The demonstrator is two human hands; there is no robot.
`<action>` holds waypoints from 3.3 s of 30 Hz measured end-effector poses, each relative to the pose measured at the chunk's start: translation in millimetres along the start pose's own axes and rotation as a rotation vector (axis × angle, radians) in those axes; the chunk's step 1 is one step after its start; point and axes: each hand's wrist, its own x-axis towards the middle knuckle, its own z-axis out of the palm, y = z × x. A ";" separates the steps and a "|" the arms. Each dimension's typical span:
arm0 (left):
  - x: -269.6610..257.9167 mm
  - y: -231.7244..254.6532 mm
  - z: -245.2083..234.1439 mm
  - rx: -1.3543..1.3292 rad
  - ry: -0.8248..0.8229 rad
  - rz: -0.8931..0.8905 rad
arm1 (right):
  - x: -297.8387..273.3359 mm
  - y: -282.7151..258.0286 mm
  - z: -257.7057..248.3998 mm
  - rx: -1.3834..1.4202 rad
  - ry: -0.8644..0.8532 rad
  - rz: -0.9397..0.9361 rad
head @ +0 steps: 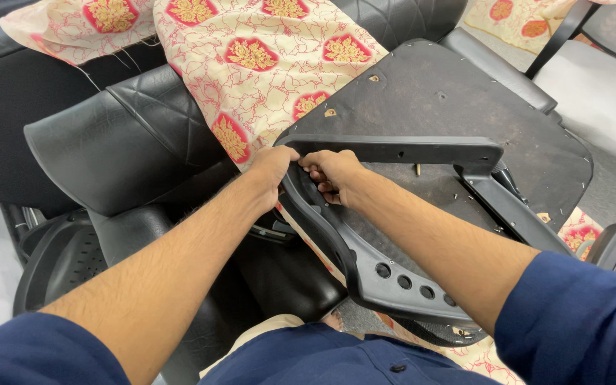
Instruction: The person uses a screwdriver to attach a black plastic frame to a chair seat by inserting and tightening screws. They handle screws and the frame, aligning the frame and securing it to the seat.
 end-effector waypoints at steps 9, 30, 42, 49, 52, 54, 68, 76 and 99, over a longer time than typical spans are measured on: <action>11.3 -6.2 -1.1 -0.044 0.005 0.026 | 5.8 7.0 -5.4 0.002 -0.040 -0.021; -12.5 13.5 21.7 0.289 0.141 0.206 | -56.4 86.3 -280.9 -0.272 0.765 -0.446; 35.3 6.5 23.0 0.296 0.013 0.092 | -10.0 110.4 -318.3 -0.263 0.527 -0.113; 36.3 6.1 22.6 0.394 0.076 0.099 | -5.7 106.4 -329.4 -0.123 0.445 0.008; 32.2 7.5 25.1 0.405 0.087 0.106 | -2.3 109.1 -334.0 -0.115 0.417 -0.040; 30.3 7.4 26.5 0.405 0.103 0.135 | -2.4 109.2 -332.0 -0.179 0.522 -0.121; 32.1 7.5 12.7 0.445 -0.052 0.158 | -111.6 14.3 -205.5 0.311 0.320 -0.531; 34.5 2.3 -4.0 0.532 -0.307 0.267 | -119.8 -10.7 -104.2 -0.060 0.220 -0.749; 15.1 11.5 -2.0 0.601 -0.285 0.207 | -78.5 -44.9 -38.3 -0.358 0.193 -0.872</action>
